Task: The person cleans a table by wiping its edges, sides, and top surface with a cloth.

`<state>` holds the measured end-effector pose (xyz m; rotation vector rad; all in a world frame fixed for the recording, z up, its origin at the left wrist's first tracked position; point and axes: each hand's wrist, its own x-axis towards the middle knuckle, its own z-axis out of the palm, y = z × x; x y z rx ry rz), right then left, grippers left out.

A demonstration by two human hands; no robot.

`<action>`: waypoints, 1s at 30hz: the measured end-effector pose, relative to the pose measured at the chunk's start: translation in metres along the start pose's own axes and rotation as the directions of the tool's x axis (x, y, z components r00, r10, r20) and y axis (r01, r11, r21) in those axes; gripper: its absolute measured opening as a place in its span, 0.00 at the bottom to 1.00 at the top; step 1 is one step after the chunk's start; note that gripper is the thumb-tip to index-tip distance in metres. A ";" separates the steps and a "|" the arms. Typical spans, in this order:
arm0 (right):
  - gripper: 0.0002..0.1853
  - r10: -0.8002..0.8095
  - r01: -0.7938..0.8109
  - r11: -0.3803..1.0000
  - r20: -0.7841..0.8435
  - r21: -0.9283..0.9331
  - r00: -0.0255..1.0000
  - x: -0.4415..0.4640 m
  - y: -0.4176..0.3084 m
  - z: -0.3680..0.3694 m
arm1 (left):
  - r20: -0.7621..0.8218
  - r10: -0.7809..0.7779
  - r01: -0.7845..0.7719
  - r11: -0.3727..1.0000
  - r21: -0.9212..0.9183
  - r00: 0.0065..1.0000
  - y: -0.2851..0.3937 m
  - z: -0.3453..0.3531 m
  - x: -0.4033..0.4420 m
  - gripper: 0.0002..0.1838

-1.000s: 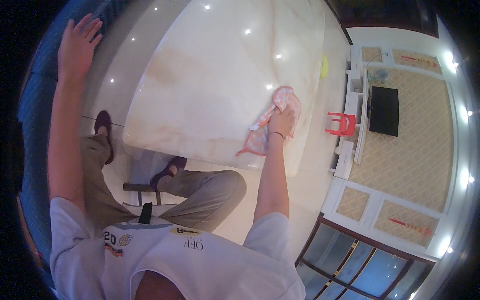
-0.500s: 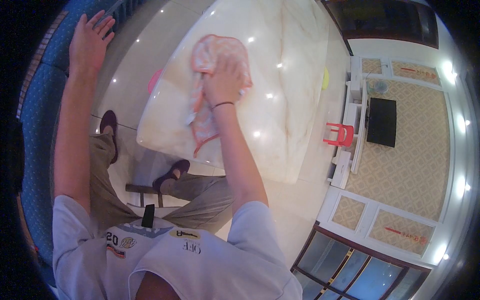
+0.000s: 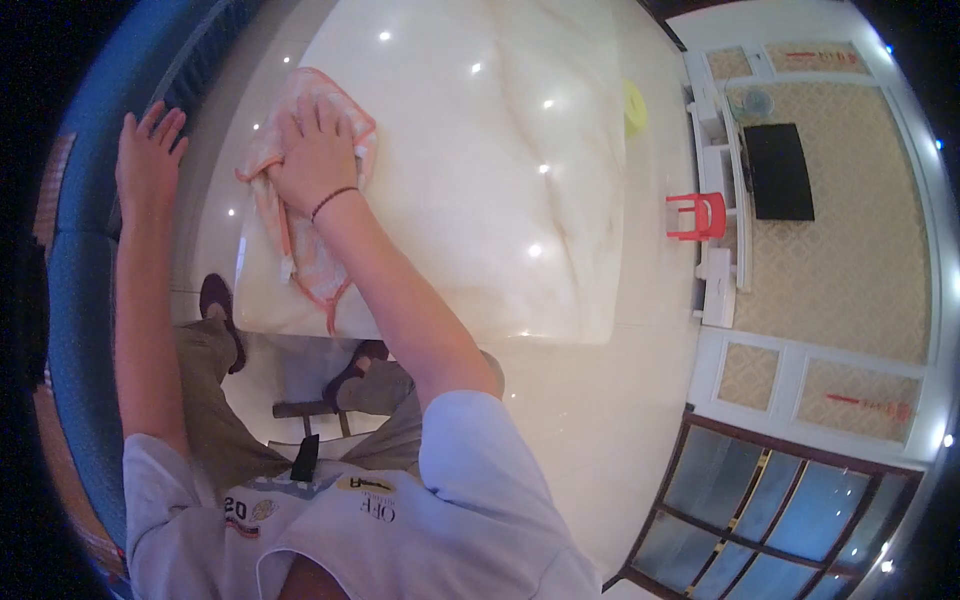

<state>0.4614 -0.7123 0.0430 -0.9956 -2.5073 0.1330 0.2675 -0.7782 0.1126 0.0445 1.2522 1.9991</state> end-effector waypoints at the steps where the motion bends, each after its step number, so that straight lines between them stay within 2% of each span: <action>1: 0.31 0.035 -0.035 0.999 0.027 0.011 0.999 0.005 0.009 -0.003 | 0.010 -0.003 0.003 0.999 0.042 1.000 -0.008 -0.002 0.004 0.30; 7: 0.30 0.171 -0.170 0.985 0.042 -0.043 0.984 -0.014 0.067 -0.027 | 0.102 -0.039 0.022 0.986 0.167 0.994 -0.051 0.002 0.003 0.33; 9: 0.30 0.203 -0.200 0.977 0.042 -0.081 0.978 -0.034 0.087 -0.037 | 0.175 -0.069 -0.002 0.926 0.376 0.982 -0.061 0.010 -0.010 0.35; 11: 0.30 0.252 -0.247 0.962 0.034 -0.119 0.967 -0.061 0.096 -0.052 | 0.216 -0.111 0.004 0.897 0.442 0.970 -0.076 0.009 -0.010 0.38; 13: 0.30 0.244 -0.233 0.962 0.065 -0.144 0.967 -0.086 0.097 -0.066 | 0.310 -0.104 -0.162 0.674 0.721 0.945 -0.093 0.015 -0.017 0.41; 14: 0.31 0.240 -0.223 0.960 0.088 -0.167 0.967 -0.095 0.099 -0.075 | 0.302 -0.104 -0.155 0.676 0.720 0.948 -0.105 0.014 -0.015 0.41; 15: 0.31 0.235 -0.218 0.962 0.096 -0.166 0.967 -0.101 0.104 -0.087 | 0.374 -0.049 -0.298 0.510 0.807 0.926 -0.119 0.012 -0.011 0.40; 16: 0.30 0.186 -0.188 0.982 0.177 -0.003 0.966 -0.106 0.111 -0.101 | 0.449 -0.016 -0.422 0.314 0.850 0.893 -0.127 0.009 -0.010 0.40; 17: 0.29 0.126 -0.169 0.972 0.246 0.162 0.961 -0.109 0.119 -0.114 | 0.441 -0.018 -0.413 0.315 0.855 0.897 -0.129 0.009 -0.014 0.40; 18: 0.28 0.334 -0.422 0.794 0.265 0.438 0.904 -0.109 0.128 -0.125 | 0.455 0.035 -0.454 0.176 0.874 0.890 -0.131 0.012 -0.020 0.40; 19: 0.26 0.506 -0.588 0.479 0.343 0.651 0.792 -0.107 0.139 -0.136 | 0.476 0.084 -0.480 0.032 0.877 0.875 -0.132 0.015 -0.025 0.40; 20: 0.24 0.515 -0.494 0.661 0.137 0.565 0.846 -0.114 0.170 -0.131 | 0.472 0.084 -0.476 0.034 0.879 0.877 -0.133 0.016 -0.028 0.40; 21: 0.22 0.472 -0.400 0.809 -0.070 0.430 0.879 -0.120 0.202 -0.123 | 0.491 0.096 -0.492 -0.021 0.871 0.866 -0.132 0.017 -0.031 0.40; 23: 0.20 0.623 -0.602 0.779 -0.106 0.177 0.775 -0.114 0.227 -0.132 | 0.512 0.110 -0.506 -0.080 0.859 0.852 -0.129 0.020 -0.036 0.40; 24: 0.20 0.622 -0.600 0.779 -0.105 0.180 0.776 -0.111 0.236 -0.132 | 0.507 0.105 -0.500 -0.088 0.862 0.855 -0.128 0.022 -0.038 0.39; 26: 0.18 0.588 -0.612 0.772 -0.173 -0.172 0.790 -0.108 0.258 -0.124 | 0.497 0.102 -0.489 -0.098 0.867 0.862 -0.125 0.024 -0.041 0.39; 30: 0.19 0.545 -0.594 0.745 -0.237 -0.303 0.804 -0.099 0.295 -0.106 | 0.488 0.096 -0.482 -0.081 0.873 0.867 -0.120 0.027 -0.046 0.39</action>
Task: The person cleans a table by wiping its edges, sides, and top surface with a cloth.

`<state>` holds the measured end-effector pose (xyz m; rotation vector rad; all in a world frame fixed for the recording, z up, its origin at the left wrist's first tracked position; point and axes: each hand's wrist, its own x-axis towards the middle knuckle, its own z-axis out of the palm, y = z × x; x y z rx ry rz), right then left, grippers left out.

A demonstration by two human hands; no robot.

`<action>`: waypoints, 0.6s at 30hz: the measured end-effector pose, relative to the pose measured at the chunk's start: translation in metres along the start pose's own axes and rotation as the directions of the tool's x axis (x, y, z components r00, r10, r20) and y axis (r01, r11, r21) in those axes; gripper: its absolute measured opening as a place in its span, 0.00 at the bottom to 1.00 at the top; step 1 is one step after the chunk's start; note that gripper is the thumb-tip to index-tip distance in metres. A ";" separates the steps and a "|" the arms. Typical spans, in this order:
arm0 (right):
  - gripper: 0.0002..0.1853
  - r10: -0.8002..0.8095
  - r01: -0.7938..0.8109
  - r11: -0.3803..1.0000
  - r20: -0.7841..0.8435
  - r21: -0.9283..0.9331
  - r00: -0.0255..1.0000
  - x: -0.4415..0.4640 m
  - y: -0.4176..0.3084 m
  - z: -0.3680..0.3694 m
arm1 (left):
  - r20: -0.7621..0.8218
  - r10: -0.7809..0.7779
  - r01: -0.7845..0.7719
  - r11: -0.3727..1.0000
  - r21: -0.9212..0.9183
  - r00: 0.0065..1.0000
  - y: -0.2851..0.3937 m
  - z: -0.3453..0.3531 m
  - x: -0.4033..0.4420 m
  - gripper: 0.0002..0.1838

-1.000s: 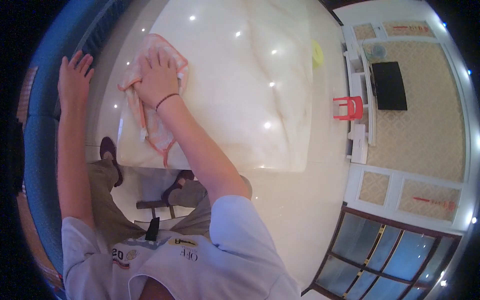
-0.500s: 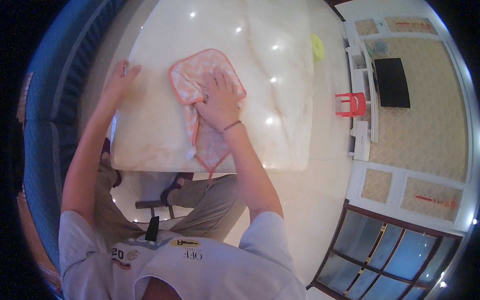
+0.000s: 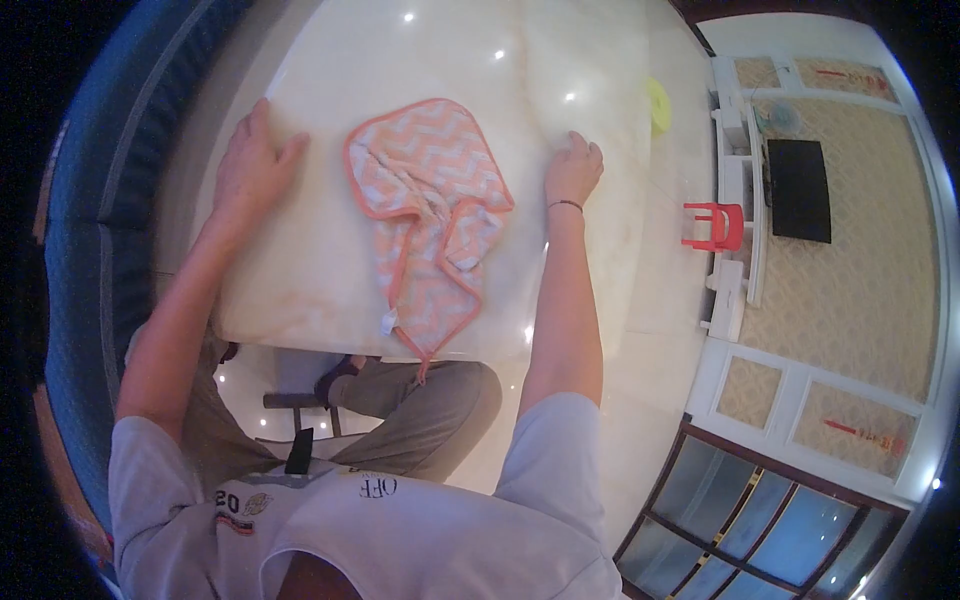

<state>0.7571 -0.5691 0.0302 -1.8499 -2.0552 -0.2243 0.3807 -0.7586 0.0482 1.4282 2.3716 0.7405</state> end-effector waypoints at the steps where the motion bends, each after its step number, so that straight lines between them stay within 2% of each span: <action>1: 0.19 0.000 -0.001 1.000 -0.009 -0.017 1.000 0.003 0.000 0.004 | 0.003 0.003 -0.003 1.000 -0.007 1.000 0.000 0.000 0.000 0.39; 3: 0.19 0.003 -0.003 0.999 -0.014 -0.040 1.000 0.006 0.005 0.008 | 0.006 0.000 0.000 1.000 0.001 1.000 -0.002 0.003 0.001 0.39; 6: 0.20 0.005 -0.008 0.999 0.047 0.053 0.999 0.009 0.005 0.004 | 0.010 -0.002 0.002 1.000 0.013 1.000 0.000 0.003 0.002 0.39; 8: 0.20 0.088 -0.084 0.995 0.092 -0.048 0.992 0.009 -0.001 0.000 | 0.020 -0.011 0.010 1.000 0.021 1.000 0.000 0.002 0.001 0.39; 11: 0.21 0.149 -0.141 0.985 0.080 -0.097 0.986 0.010 -0.009 0.001 | -0.001 0.008 -0.008 1.000 0.011 1.000 -0.001 0.003 -0.001 0.39; 14: 0.21 0.189 -0.181 0.980 0.097 -0.083 0.977 0.012 -0.012 0.001 | -0.017 0.021 -0.021 1.000 -0.001 1.000 -0.003 0.005 0.000 0.39; 18: 0.21 0.162 -0.156 0.986 0.100 -0.064 0.982 0.010 -0.009 -0.001 | -0.003 0.006 -0.006 1.000 0.002 1.000 -0.001 0.002 0.000 0.39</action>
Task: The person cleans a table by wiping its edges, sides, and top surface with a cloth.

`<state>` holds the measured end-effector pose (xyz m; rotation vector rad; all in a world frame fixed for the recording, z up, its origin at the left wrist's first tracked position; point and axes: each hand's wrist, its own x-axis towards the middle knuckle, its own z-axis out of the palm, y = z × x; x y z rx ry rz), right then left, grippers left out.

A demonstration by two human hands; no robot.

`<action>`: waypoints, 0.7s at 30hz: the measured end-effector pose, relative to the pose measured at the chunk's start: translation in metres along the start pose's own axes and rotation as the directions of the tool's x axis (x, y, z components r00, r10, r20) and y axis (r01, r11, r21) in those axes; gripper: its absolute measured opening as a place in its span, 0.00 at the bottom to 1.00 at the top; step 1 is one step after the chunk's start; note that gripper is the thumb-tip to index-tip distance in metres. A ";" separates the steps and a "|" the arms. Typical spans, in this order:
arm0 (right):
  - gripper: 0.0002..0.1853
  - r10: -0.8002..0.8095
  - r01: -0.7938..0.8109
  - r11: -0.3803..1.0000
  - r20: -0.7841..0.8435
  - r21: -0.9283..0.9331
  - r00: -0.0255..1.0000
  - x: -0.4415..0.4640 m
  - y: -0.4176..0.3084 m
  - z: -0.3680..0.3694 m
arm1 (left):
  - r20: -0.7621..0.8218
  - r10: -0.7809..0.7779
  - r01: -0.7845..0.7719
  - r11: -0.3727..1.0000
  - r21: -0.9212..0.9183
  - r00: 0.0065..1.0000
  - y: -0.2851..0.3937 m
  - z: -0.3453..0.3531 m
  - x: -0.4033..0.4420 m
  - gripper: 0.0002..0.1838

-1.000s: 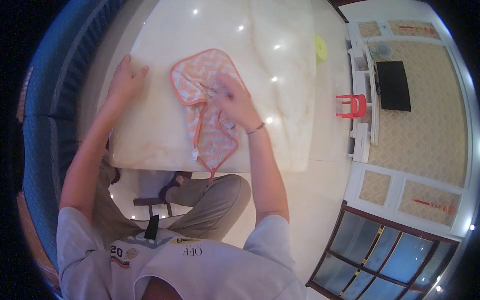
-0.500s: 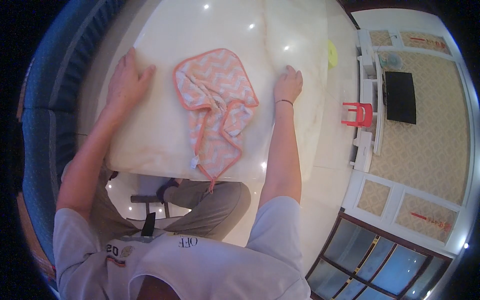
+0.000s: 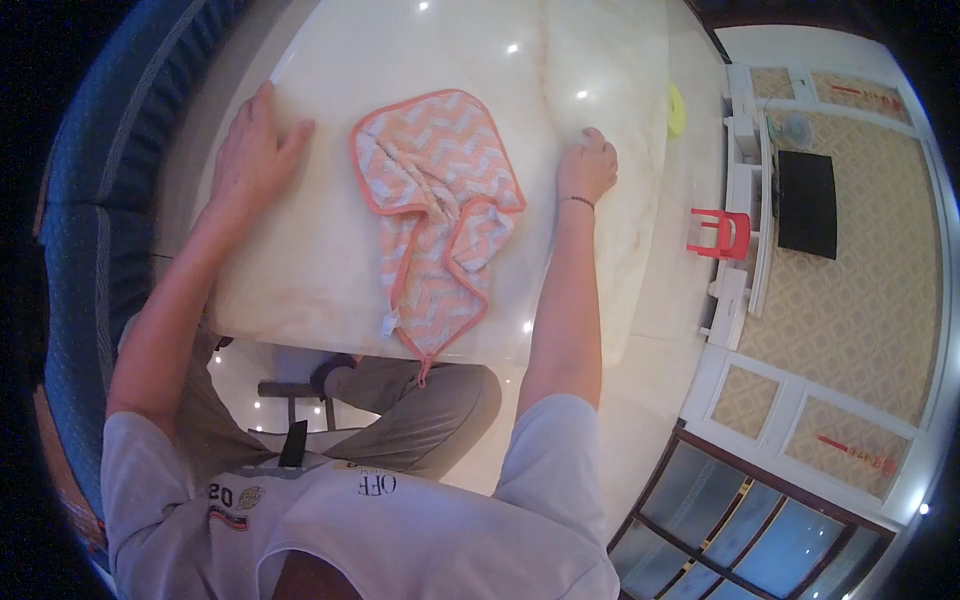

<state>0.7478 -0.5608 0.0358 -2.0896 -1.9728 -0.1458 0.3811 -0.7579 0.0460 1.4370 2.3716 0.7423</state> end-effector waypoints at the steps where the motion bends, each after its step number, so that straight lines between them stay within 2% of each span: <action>1: 0.21 -0.029 0.031 0.999 -0.033 0.039 0.999 0.000 0.002 0.001 | 0.004 -0.012 0.012 1.000 0.001 1.000 0.000 0.000 0.001 0.39; 3: 0.21 -0.061 0.066 0.995 -0.066 0.079 0.996 0.001 0.003 0.006 | -0.002 -0.009 0.009 1.000 0.006 1.000 -0.002 0.001 0.001 0.39; 8: 0.19 -0.104 0.109 0.994 -0.127 0.033 0.986 0.000 0.004 0.006 | -0.014 -0.010 0.010 1.000 0.010 1.000 -0.002 0.001 0.000 0.39; 11: 0.19 -0.104 0.106 0.994 -0.073 0.024 0.992 0.001 0.006 0.002 | -0.059 0.007 -0.007 1.000 0.002 0.998 -0.004 0.004 0.001 0.39; 17: 0.18 -0.059 0.066 0.993 -0.071 0.098 0.996 0.006 0.010 0.011 | -0.060 0.035 -0.035 0.999 0.000 0.998 -0.004 0.004 -0.001 0.39; 21: 0.18 -0.079 0.084 0.995 -0.094 0.048 0.992 0.005 0.011 0.011 | -0.031 0.032 -0.032 0.999 0.000 0.999 -0.003 0.002 -0.001 0.39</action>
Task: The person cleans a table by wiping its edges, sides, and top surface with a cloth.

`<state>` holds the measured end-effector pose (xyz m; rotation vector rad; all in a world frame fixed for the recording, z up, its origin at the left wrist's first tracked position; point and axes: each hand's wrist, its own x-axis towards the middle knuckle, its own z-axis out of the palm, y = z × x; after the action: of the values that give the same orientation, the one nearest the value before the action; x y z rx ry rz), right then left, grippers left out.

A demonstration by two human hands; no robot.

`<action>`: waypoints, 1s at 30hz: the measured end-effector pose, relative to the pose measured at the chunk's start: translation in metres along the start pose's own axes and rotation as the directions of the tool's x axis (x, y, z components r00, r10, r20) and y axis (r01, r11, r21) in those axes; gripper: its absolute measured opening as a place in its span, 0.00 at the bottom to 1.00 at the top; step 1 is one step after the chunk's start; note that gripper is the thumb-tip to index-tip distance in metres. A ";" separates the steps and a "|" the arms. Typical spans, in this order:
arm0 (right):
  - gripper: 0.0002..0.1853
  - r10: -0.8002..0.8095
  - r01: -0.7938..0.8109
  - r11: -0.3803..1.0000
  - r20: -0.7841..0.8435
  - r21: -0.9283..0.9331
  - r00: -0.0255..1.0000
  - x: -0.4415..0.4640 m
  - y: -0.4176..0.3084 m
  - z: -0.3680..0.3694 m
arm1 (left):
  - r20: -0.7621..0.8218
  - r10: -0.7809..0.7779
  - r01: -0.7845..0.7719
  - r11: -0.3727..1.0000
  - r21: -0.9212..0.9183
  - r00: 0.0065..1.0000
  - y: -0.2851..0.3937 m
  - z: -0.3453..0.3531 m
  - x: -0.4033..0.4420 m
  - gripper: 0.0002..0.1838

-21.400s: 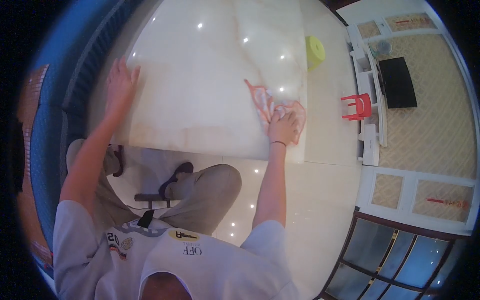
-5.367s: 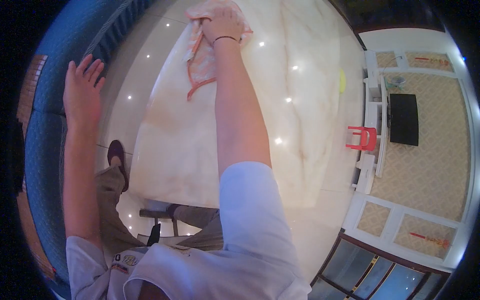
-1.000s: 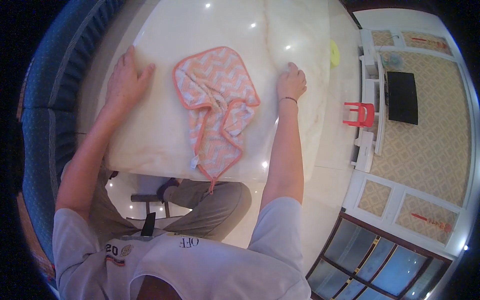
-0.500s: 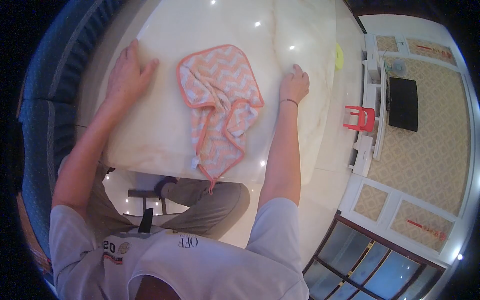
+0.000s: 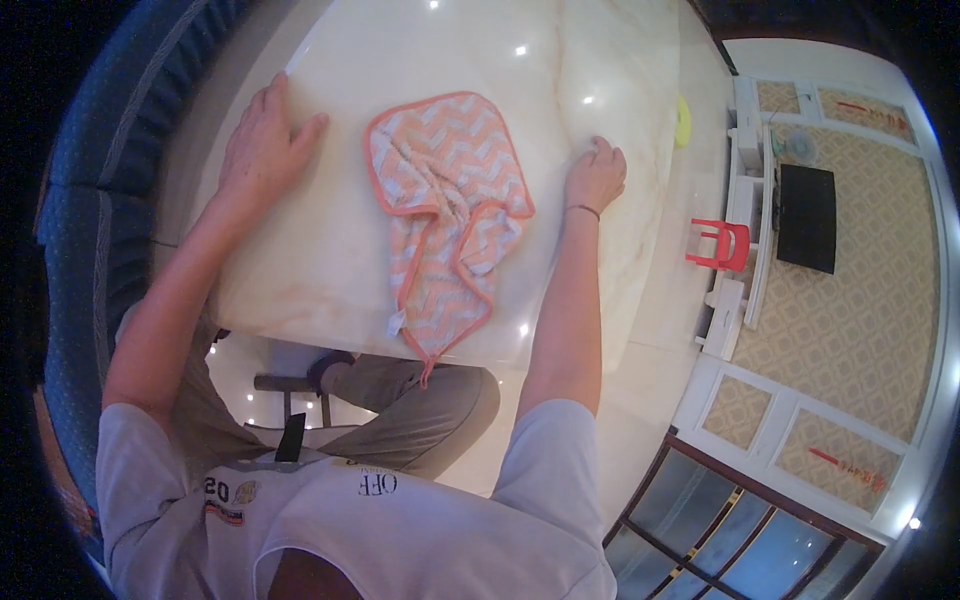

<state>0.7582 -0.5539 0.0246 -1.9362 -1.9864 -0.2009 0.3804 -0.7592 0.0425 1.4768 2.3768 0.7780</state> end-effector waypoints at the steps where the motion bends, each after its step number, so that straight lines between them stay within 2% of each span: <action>1: 0.18 -0.004 0.004 1.000 0.018 -0.023 1.000 0.000 0.000 -0.001 | 0.004 -0.005 0.005 1.000 0.002 1.000 0.000 0.000 0.001 0.39; 5: 0.17 0.046 -0.045 0.999 0.107 -0.012 0.993 0.000 -0.007 -0.007 | -0.018 0.033 -0.033 0.999 0.006 0.999 -0.005 0.007 0.004 0.38; 12: 0.17 -0.020 0.019 0.998 -0.011 -0.066 1.000 -0.006 -0.014 -0.009 | -0.020 0.023 -0.023 1.000 0.012 1.000 -0.008 0.009 0.005 0.39; 14: 0.16 0.059 -0.055 0.998 0.096 -0.038 0.994 -0.005 -0.020 -0.016 | -0.020 0.022 -0.021 0.999 0.025 1.000 -0.004 0.007 0.003 0.39; 16: 0.16 0.040 -0.039 0.999 0.053 -0.029 0.998 -0.006 -0.017 -0.013 | 0.030 -0.032 0.033 0.999 -0.014 0.999 0.001 0.001 0.003 0.40; 19: 0.16 0.002 -0.001 1.000 0.017 -0.019 1.000 -0.005 -0.011 -0.010 | 0.059 -0.021 0.023 1.000 -0.020 0.998 -0.001 0.000 0.004 0.39; 22: 0.16 -0.009 0.009 1.000 0.024 -0.021 1.000 -0.005 -0.014 -0.009 | -0.024 0.023 -0.022 0.999 0.041 0.999 -0.008 0.009 0.004 0.39; 26: 0.15 -0.022 0.021 0.999 -0.004 -0.034 1.000 -0.006 -0.014 -0.011 | -0.045 0.031 -0.029 0.999 0.034 0.999 -0.005 0.004 0.004 0.39; 28: 0.15 -0.032 0.031 0.999 -0.027 -0.035 0.999 -0.006 -0.015 -0.007 | 0.055 -0.026 0.026 1.000 0.004 0.998 -0.001 -0.002 0.003 0.40; 30: 0.16 -0.038 0.035 0.998 -0.045 -0.047 0.998 -0.007 -0.012 -0.007 | 0.045 -0.024 0.024 1.000 0.001 0.999 0.002 -0.003 0.001 0.40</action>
<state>0.7475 -0.5631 0.0305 -1.9068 -2.0052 -0.3010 0.3800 -0.7583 0.0456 1.4473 2.3573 0.7316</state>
